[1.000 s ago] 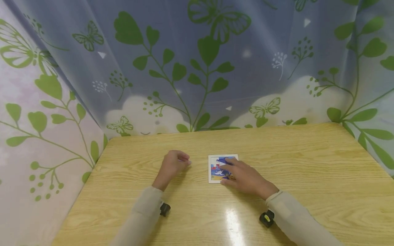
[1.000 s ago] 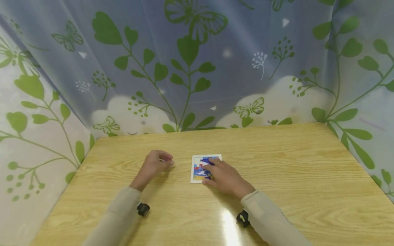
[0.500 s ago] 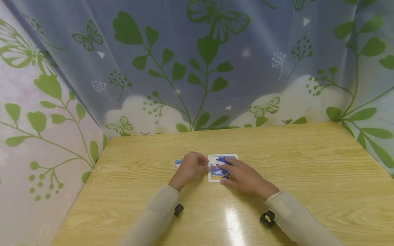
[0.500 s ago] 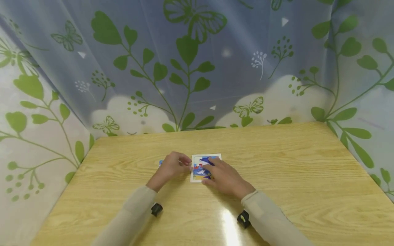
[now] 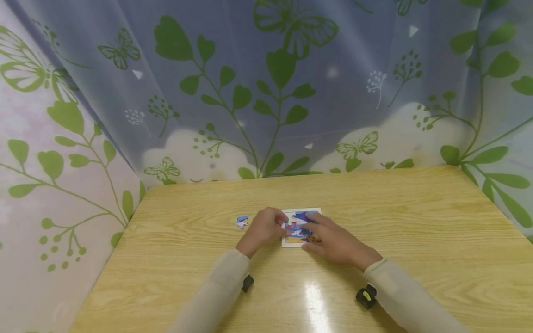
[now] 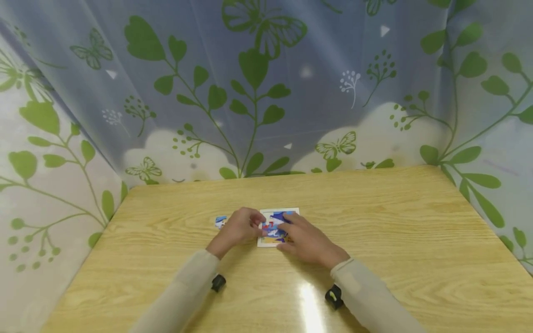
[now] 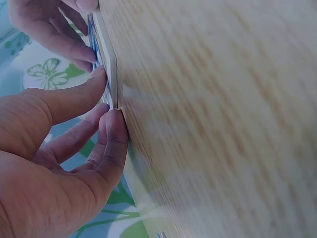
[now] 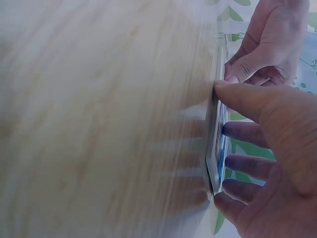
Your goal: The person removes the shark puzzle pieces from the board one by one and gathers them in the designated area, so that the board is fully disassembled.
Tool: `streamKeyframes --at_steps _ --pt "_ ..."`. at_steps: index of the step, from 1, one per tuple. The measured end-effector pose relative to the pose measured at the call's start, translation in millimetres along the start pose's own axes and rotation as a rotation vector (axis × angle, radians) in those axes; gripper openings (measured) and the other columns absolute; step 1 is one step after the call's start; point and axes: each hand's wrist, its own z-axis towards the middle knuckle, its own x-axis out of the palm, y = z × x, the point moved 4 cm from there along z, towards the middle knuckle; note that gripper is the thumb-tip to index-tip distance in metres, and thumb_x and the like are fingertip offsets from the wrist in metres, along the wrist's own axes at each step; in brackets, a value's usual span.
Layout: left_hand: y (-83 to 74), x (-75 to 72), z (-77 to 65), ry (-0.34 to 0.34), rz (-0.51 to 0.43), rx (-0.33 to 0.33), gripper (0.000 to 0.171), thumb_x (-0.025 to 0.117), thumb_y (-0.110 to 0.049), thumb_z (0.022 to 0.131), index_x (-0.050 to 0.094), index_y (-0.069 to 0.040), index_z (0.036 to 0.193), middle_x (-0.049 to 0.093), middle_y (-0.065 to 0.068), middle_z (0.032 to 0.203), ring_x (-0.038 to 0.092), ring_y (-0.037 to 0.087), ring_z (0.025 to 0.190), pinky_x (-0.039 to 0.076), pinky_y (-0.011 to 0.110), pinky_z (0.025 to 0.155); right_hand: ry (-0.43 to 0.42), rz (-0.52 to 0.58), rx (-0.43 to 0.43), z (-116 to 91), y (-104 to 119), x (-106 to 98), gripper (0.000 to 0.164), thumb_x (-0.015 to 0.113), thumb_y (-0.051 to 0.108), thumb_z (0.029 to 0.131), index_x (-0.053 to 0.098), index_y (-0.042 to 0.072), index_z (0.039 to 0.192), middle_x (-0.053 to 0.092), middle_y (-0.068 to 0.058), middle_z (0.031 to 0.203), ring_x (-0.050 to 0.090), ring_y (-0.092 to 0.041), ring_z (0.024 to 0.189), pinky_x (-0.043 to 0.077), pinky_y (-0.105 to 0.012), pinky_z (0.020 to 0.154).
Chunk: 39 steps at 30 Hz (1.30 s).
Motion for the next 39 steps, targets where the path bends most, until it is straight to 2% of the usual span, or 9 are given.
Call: streamKeyframes --at_steps 9,21,31,39 --pt "-3.1 -1.5 -0.7 0.003 -0.015 -0.018 0.030 0.088 -0.011 0.078 0.074 -0.003 0.104 0.064 0.006 0.094 0.057 0.019 0.086 0.052 0.035 0.079 0.031 -0.016 0.015 -2.1 1.3 -4.2 0.048 0.070 0.025 0.097 0.061 -0.005 0.133 0.045 -0.031 0.148 0.040 -0.049 0.139 0.038 -0.060 0.109" --pt "-1.7 -0.4 1.5 -0.002 -0.036 -0.042 0.029 0.088 -0.007 0.076 0.073 -0.004 0.101 0.063 0.004 0.091 0.057 0.017 0.083 0.052 0.032 0.078 0.030 -0.009 0.003 -0.9 -0.9 -2.7 0.048 0.071 0.025 0.097 0.062 -0.004 0.133 0.046 -0.031 0.147 0.042 -0.049 0.137 0.039 -0.059 0.109" --pt "-3.1 -0.3 0.7 -0.028 -0.057 -0.009 0.031 0.089 -0.003 0.074 0.072 -0.002 0.100 0.065 0.006 0.090 0.059 0.018 0.083 0.054 0.032 0.077 0.024 -0.010 -0.002 -0.8 -3.2 -0.9 0.047 0.071 0.025 0.096 0.062 -0.004 0.133 0.047 -0.031 0.147 0.042 -0.049 0.137 0.039 -0.059 0.109" --pt "-5.3 -2.2 -0.2 -0.057 -0.088 -0.002 0.014 0.080 -0.002 0.084 0.073 -0.002 0.096 0.070 0.005 0.086 0.065 0.017 0.081 0.056 0.031 0.076 0.021 0.000 0.012 -1.1 -3.5 -0.9 0.048 0.071 0.025 0.096 0.063 -0.004 0.132 0.046 -0.031 0.147 0.042 -0.049 0.137 0.038 -0.059 0.109"
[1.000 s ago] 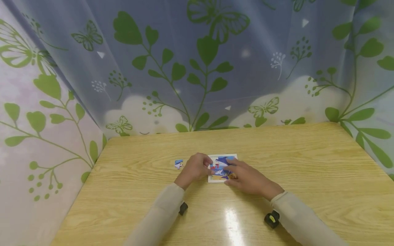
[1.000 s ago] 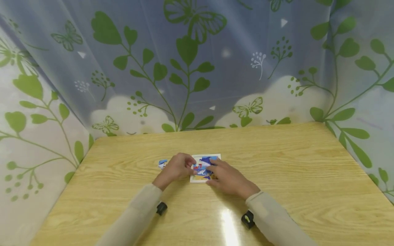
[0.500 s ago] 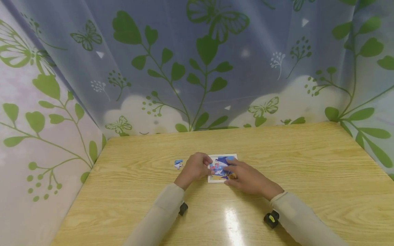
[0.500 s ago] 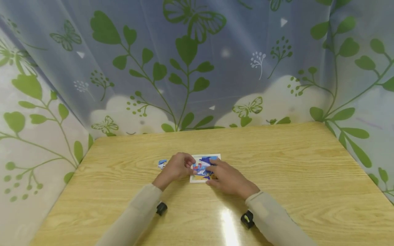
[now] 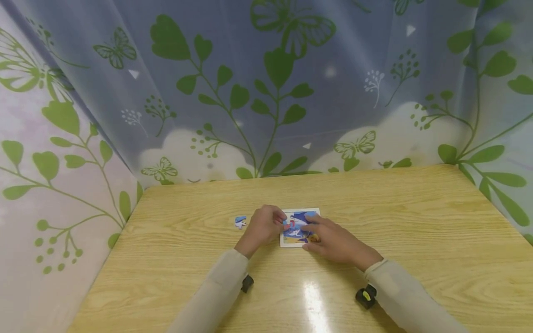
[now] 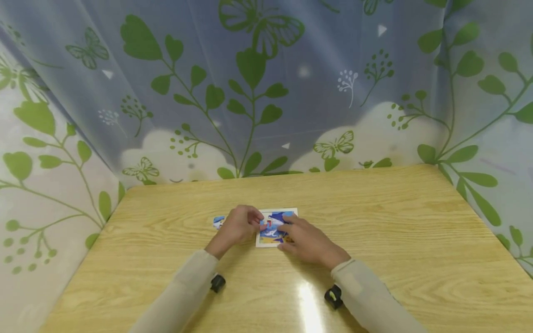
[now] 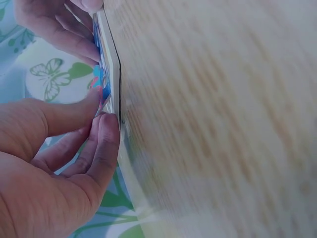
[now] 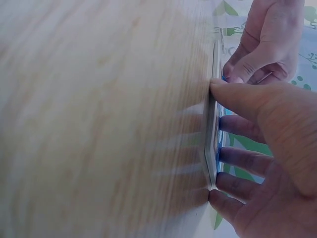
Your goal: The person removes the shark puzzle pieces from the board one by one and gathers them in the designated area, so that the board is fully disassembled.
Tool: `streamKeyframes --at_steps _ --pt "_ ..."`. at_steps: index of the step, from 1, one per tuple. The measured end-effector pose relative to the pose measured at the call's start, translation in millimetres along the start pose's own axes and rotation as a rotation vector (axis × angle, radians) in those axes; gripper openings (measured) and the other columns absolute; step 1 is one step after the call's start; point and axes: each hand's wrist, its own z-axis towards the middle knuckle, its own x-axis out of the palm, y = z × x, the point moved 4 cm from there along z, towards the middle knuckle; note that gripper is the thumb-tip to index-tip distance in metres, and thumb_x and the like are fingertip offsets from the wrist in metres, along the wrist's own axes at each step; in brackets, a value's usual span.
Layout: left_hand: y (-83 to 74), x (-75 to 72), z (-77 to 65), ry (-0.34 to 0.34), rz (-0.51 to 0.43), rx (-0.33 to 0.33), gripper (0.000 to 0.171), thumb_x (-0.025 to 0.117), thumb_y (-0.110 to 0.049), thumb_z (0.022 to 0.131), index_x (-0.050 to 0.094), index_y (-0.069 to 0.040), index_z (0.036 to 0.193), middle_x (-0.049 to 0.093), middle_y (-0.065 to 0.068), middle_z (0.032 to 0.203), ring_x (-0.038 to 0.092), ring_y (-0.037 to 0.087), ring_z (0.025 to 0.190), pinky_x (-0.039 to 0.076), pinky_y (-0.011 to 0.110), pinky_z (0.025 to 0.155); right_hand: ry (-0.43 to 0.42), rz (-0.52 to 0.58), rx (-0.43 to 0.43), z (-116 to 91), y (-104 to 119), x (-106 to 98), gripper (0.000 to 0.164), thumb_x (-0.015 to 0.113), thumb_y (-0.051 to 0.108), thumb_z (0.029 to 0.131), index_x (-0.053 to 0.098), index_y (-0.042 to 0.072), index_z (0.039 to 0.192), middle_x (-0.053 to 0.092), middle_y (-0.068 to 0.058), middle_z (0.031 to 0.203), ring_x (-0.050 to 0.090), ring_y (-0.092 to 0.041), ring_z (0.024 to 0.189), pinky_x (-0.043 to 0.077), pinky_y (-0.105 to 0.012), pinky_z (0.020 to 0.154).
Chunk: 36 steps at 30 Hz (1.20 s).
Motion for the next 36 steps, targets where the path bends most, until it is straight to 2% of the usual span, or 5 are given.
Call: streamKeyframes --at_steps 5,18,22,28,36 --pt "2.5 -0.9 -0.4 -0.024 -0.062 -0.003 0.004 0.073 -0.002 0.090 0.074 -0.002 0.094 0.072 0.007 0.088 0.066 0.018 0.082 0.057 0.034 0.077 0.002 -0.002 -0.001 0 0 0 0.048 0.071 0.026 0.096 0.063 -0.004 0.132 0.046 -0.030 0.147 0.042 -0.049 0.137 0.038 -0.059 0.110" --pt "8.9 -3.1 -1.1 -0.037 -0.177 -0.052 0.005 0.070 -0.005 0.094 0.075 -0.003 0.096 0.072 0.005 0.087 0.067 0.015 0.078 0.056 0.030 0.072 0.009 0.010 0.003 0 0 0 0.047 0.071 0.025 0.097 0.062 -0.004 0.133 0.046 -0.031 0.147 0.041 -0.049 0.138 0.037 -0.059 0.110" --pt "9.9 -6.7 -2.2 -0.046 -0.194 -0.053 0.006 0.071 -0.004 0.094 0.075 -0.002 0.097 0.072 0.006 0.086 0.068 0.016 0.078 0.057 0.030 0.072 0.010 0.014 -0.001 0 1 -1 0.047 0.071 0.025 0.097 0.062 -0.004 0.133 0.046 -0.031 0.147 0.041 -0.049 0.138 0.037 -0.059 0.110" --pt "14.3 -14.3 -5.0 -0.065 -0.171 -0.045 0.007 0.072 -0.006 0.093 0.075 -0.002 0.097 0.072 0.005 0.085 0.067 0.016 0.077 0.056 0.030 0.072 0.006 0.017 -0.006 -1 2 -2 0.047 0.071 0.024 0.097 0.062 -0.005 0.133 0.046 -0.031 0.147 0.041 -0.048 0.138 0.037 -0.059 0.110" --pt "30.9 -29.6 -12.3 -0.087 -0.167 -0.073 0.005 0.072 -0.005 0.093 0.075 -0.002 0.096 0.071 0.006 0.088 0.066 0.017 0.081 0.055 0.030 0.073 0.008 0.009 -0.008 -2 1 -2 0.045 0.070 0.025 0.097 0.063 -0.004 0.132 0.048 -0.029 0.147 0.041 -0.047 0.139 0.035 -0.059 0.111"
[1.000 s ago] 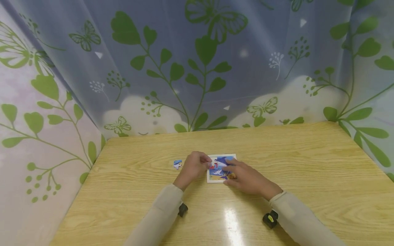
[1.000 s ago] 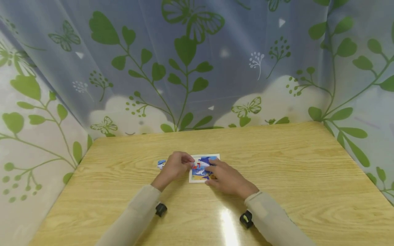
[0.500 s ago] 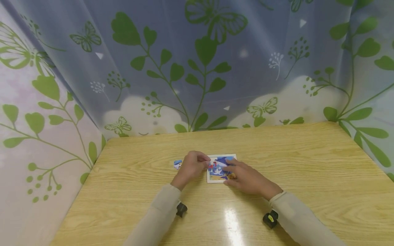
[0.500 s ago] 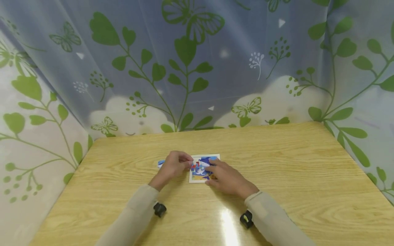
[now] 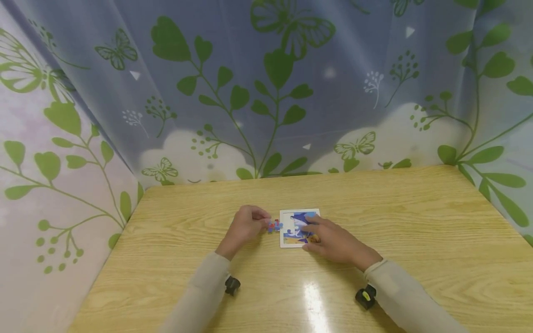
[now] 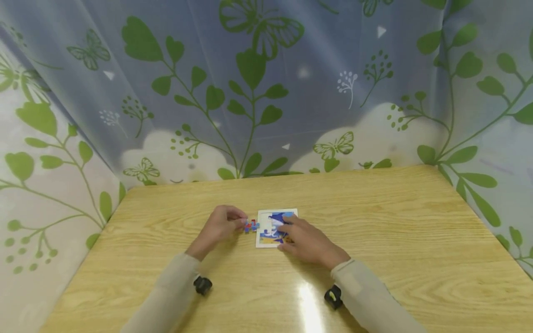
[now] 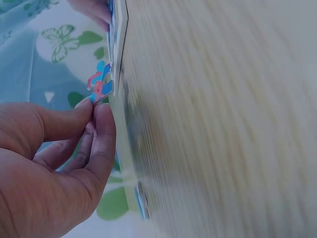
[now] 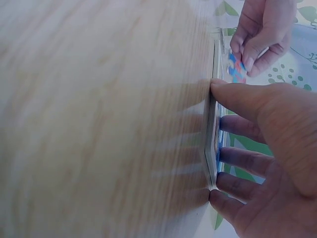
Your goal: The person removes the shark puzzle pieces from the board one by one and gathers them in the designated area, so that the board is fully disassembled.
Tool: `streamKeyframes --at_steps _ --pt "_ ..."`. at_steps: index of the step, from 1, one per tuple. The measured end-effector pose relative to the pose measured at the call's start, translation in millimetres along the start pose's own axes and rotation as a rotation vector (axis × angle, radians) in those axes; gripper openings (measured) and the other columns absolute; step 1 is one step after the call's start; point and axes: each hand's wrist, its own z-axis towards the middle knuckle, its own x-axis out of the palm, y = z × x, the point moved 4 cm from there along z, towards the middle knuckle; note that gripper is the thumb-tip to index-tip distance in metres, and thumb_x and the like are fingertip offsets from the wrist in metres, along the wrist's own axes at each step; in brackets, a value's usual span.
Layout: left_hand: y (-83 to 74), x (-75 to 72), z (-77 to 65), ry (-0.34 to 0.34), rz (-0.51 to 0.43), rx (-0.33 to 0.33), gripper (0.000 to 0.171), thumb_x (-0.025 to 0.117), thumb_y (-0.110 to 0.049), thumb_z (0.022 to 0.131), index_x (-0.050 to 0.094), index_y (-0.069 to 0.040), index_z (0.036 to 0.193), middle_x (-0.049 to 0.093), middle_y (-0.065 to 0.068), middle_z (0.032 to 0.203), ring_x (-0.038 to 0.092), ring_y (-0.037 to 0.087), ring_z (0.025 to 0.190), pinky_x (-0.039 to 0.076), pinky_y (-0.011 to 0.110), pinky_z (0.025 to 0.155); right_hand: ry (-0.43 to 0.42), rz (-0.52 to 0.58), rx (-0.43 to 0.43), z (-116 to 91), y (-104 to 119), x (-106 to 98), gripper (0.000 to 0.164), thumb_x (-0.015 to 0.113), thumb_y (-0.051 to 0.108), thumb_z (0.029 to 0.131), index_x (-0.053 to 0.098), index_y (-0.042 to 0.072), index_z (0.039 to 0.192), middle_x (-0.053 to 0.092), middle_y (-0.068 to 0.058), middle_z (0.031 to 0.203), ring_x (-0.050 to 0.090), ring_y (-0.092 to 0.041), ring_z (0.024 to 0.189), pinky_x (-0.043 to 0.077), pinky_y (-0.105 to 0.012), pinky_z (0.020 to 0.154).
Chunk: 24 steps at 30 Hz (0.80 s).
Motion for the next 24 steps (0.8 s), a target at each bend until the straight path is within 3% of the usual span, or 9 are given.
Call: streamKeyframes --at_steps 9,24 --pt "20.4 -21.6 -9.5 -0.002 -0.064 -0.065 0.006 0.068 -0.001 0.095 0.073 0.001 0.097 0.071 0.010 0.088 0.070 0.020 0.078 0.059 0.032 0.071 0.004 0.007 -0.005 0 1 -1 0.043 0.070 0.024 0.097 0.064 -0.004 0.130 0.051 -0.027 0.145 0.041 -0.046 0.140 0.035 -0.059 0.111" --pt "39.1 -52.5 -23.1 -0.047 -0.050 -0.093 0.006 0.069 -0.001 0.094 0.073 0.002 0.097 0.071 0.012 0.090 0.069 0.020 0.077 0.059 0.033 0.071 0.004 0.007 -0.009 0 -1 0 0.042 0.069 0.026 0.098 0.066 -0.002 0.129 0.052 -0.024 0.145 0.041 -0.043 0.140 0.036 -0.059 0.111"
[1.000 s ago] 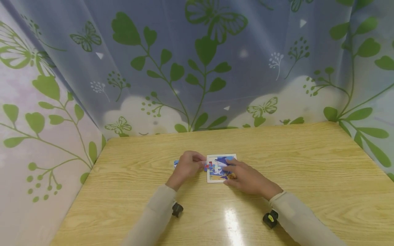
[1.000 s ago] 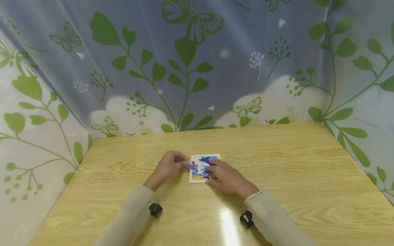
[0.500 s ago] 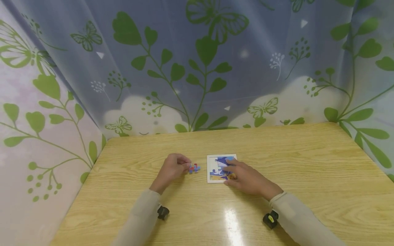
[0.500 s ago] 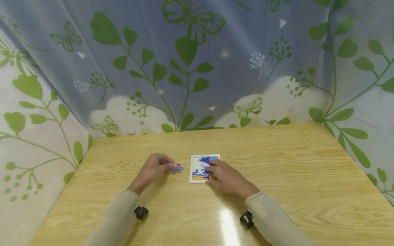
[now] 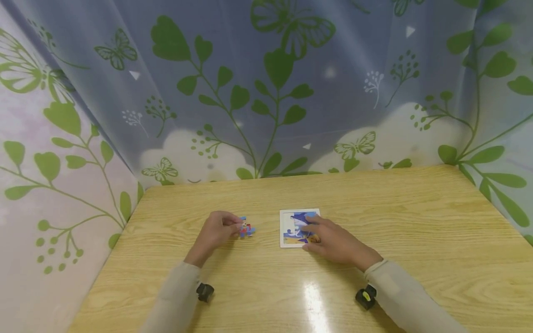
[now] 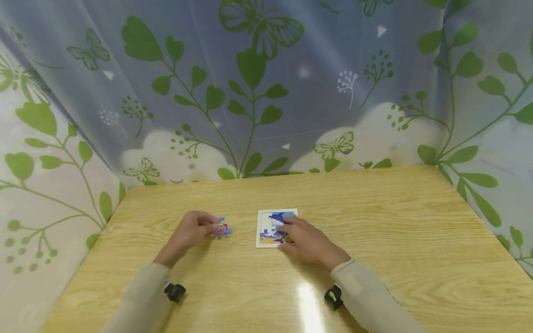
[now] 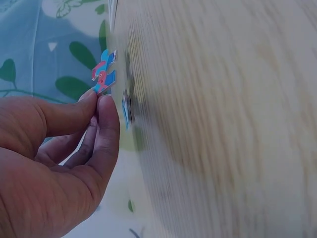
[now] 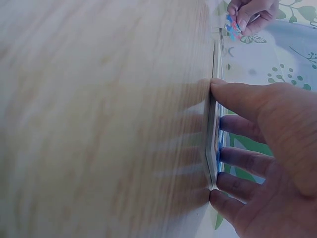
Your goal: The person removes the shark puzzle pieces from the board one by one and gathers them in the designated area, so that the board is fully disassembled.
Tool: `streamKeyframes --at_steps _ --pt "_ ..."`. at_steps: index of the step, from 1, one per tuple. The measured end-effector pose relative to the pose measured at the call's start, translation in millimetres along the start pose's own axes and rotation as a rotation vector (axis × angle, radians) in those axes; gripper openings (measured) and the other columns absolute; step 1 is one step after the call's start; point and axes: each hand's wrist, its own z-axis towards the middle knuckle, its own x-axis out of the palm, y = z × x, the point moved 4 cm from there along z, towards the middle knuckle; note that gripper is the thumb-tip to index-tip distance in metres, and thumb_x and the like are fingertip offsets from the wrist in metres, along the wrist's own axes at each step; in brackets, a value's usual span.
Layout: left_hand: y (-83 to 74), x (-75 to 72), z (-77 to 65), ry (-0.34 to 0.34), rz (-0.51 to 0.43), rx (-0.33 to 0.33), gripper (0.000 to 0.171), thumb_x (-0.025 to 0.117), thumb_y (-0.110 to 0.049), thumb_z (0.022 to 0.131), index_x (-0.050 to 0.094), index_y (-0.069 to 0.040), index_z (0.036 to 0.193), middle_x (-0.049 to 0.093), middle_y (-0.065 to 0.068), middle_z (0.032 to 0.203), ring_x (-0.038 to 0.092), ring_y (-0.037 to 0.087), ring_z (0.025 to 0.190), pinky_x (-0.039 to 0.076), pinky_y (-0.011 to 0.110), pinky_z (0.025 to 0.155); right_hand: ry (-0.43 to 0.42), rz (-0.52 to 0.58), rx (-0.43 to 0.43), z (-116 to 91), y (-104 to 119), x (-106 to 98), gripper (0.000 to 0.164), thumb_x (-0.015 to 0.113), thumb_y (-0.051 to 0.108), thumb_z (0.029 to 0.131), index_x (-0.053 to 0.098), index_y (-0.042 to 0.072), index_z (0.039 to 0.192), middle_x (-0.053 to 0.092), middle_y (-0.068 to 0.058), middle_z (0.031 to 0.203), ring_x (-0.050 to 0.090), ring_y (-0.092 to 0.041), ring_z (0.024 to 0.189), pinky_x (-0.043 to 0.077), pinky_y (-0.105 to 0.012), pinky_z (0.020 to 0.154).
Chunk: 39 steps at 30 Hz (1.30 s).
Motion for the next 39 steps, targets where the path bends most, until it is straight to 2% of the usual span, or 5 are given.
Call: streamKeyframes --at_steps 10,18,27,39 --pt "4.4 -12.9 -3.6 0.009 -0.019 -0.015 0.008 0.066 0.001 0.096 0.073 0.005 0.098 0.072 0.014 0.089 0.068 0.019 0.077 0.058 0.034 0.072 0.000 0.004 0.005 -1 0 -1 0.044 0.068 0.026 0.099 0.064 -0.002 0.132 0.048 -0.026 0.148 0.041 -0.044 0.140 0.036 -0.059 0.111" --pt "8.5 -17.5 -4.2 0.049 -0.005 -0.036 0.008 0.065 0.002 0.095 0.073 0.006 0.096 0.069 0.013 0.081 0.063 0.020 0.073 0.054 0.030 0.065 0.001 0.004 0.007 -1 0 -1 0.044 0.068 0.027 0.099 0.064 -0.001 0.132 0.049 -0.025 0.148 0.040 -0.043 0.141 0.036 -0.059 0.111" --pt "13.1 -15.3 -2.3 0.081 -0.018 -0.058 0.009 0.065 0.003 0.096 0.073 0.006 0.097 0.069 0.013 0.084 0.064 0.018 0.073 0.058 0.031 0.069 -0.001 -0.007 0.007 1 -2 1 0.043 0.070 0.026 0.098 0.065 -0.002 0.130 0.051 -0.025 0.146 0.040 -0.042 0.141 0.037 -0.058 0.111" --pt "9.9 -10.6 -2.2 0.055 0.072 -0.055 0.006 0.068 0.003 0.094 0.074 0.004 0.094 0.070 0.011 0.084 0.065 0.018 0.074 0.058 0.031 0.067 -0.001 -0.003 0.009 1 -2 2 0.042 0.070 0.026 0.097 0.066 -0.002 0.129 0.053 -0.023 0.145 0.040 -0.042 0.141 0.036 -0.058 0.111"
